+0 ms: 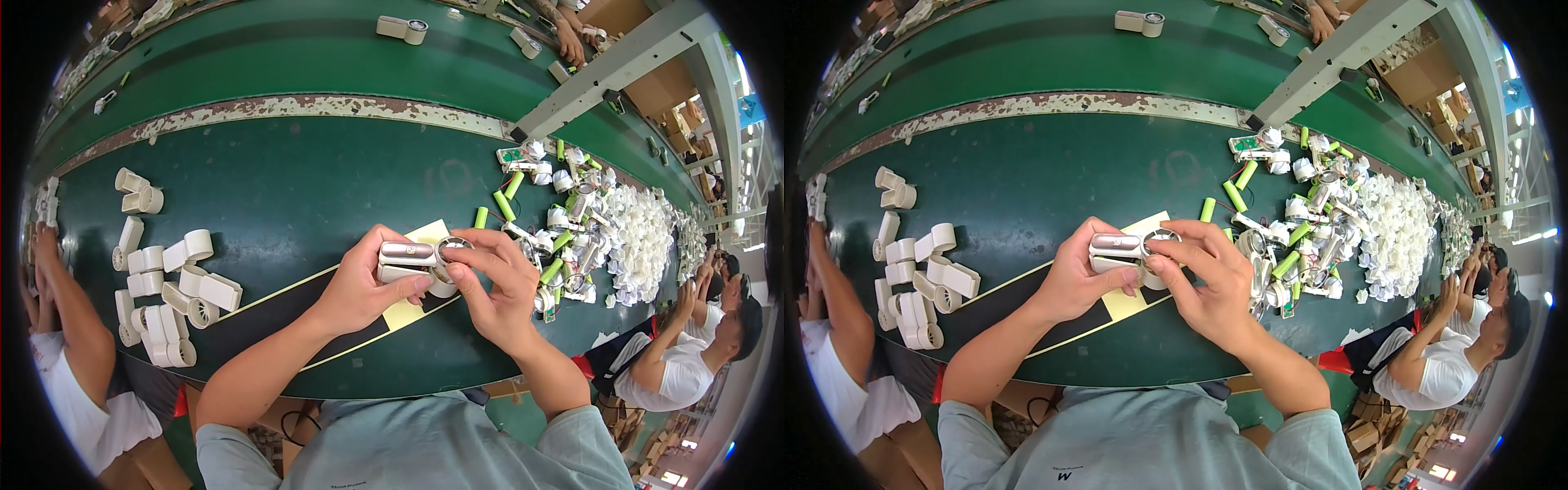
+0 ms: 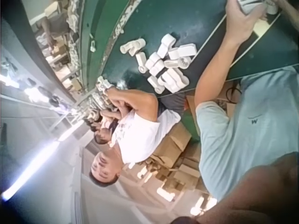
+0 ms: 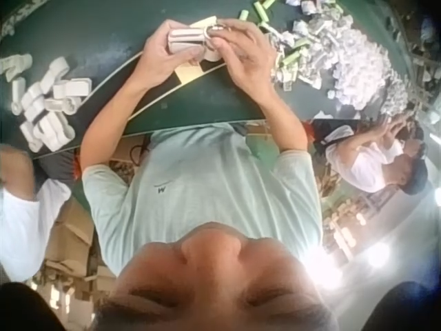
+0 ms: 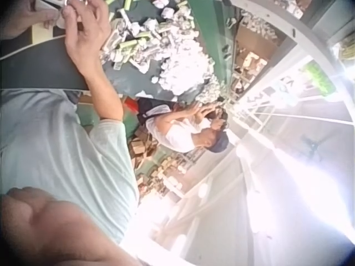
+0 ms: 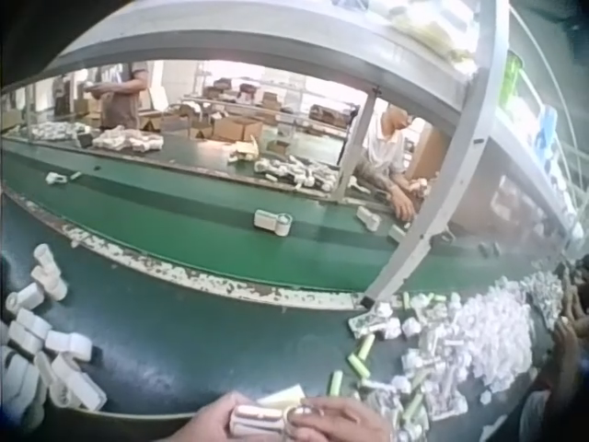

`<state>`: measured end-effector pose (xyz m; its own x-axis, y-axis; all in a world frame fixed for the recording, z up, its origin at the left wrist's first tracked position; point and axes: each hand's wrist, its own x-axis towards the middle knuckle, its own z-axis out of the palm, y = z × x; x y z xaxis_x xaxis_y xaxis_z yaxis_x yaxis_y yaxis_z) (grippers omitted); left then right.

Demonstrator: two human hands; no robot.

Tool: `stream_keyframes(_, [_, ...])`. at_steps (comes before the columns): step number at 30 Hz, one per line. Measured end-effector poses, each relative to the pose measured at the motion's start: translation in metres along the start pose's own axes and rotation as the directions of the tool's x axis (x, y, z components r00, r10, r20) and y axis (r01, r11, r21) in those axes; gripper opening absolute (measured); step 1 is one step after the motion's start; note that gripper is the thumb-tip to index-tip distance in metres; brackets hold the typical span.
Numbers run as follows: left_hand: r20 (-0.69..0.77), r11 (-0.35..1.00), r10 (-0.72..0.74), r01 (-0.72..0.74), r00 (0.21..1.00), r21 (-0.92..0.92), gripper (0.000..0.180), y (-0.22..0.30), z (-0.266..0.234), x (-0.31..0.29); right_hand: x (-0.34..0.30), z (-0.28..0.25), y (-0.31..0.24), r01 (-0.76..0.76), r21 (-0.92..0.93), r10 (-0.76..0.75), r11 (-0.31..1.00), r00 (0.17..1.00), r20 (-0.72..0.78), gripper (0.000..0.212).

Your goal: The person assembles handheld fans by hand on a production line, fitting internal components and fan blades into a plastic housing, then inserting a battery.

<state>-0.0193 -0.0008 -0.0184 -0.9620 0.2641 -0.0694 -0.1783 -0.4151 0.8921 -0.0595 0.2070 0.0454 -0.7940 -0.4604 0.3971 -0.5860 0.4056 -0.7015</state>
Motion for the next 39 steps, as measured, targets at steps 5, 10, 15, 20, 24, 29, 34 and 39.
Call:
stream_keyframes(5, [-0.036,1.000,0.010,-0.010,0.999,0.011,0.037,-0.004,0.001,0.000,-0.001,0.000,0.006,-0.030,0.022,0.031,0.999,0.996,-0.081,0.017])
stream_keyframes(10, [-0.031,1.000,0.028,-0.028,0.999,-0.013,0.038,-0.002,0.001,0.000,-0.002,0.006,-0.002,-0.034,0.061,0.038,0.998,0.997,-0.072,0.011])
stream_keyframes(15, [-0.017,1.000,-0.003,0.003,1.000,0.022,0.038,0.001,0.001,-0.001,-0.004,0.007,-0.002,-0.030,0.035,0.033,0.999,0.996,-0.086,0.013])
stream_keyframes(20, [-0.002,1.000,0.011,-0.011,1.000,0.007,0.038,-0.003,0.000,0.000,-0.007,0.011,0.004,-0.081,0.100,0.093,0.992,0.988,-0.122,0.016])
stream_keyframes(24, [0.003,0.999,-0.040,0.040,0.999,0.030,0.037,0.001,-0.002,0.001,-0.003,0.010,-0.004,-0.028,0.014,0.029,1.000,0.995,-0.094,0.014])
stream_keyframes(29, [-0.024,0.999,0.008,-0.007,1.000,0.034,0.037,-0.004,0.002,0.001,-0.009,0.019,0.001,-0.124,0.161,0.150,0.979,0.976,-0.158,0.013])
stream_keyframes(34, [-0.064,0.997,0.068,-0.066,0.996,0.032,0.037,-0.009,0.003,-0.002,-0.012,0.021,0.010,-0.093,0.165,0.119,0.982,0.982,-0.150,0.015])
stream_keyframes(39, [-0.079,0.999,0.051,-0.050,0.996,0.014,0.040,-0.006,0.003,-0.004,-0.016,0.025,0.009,-0.059,0.180,0.086,0.982,0.986,-0.141,0.015])
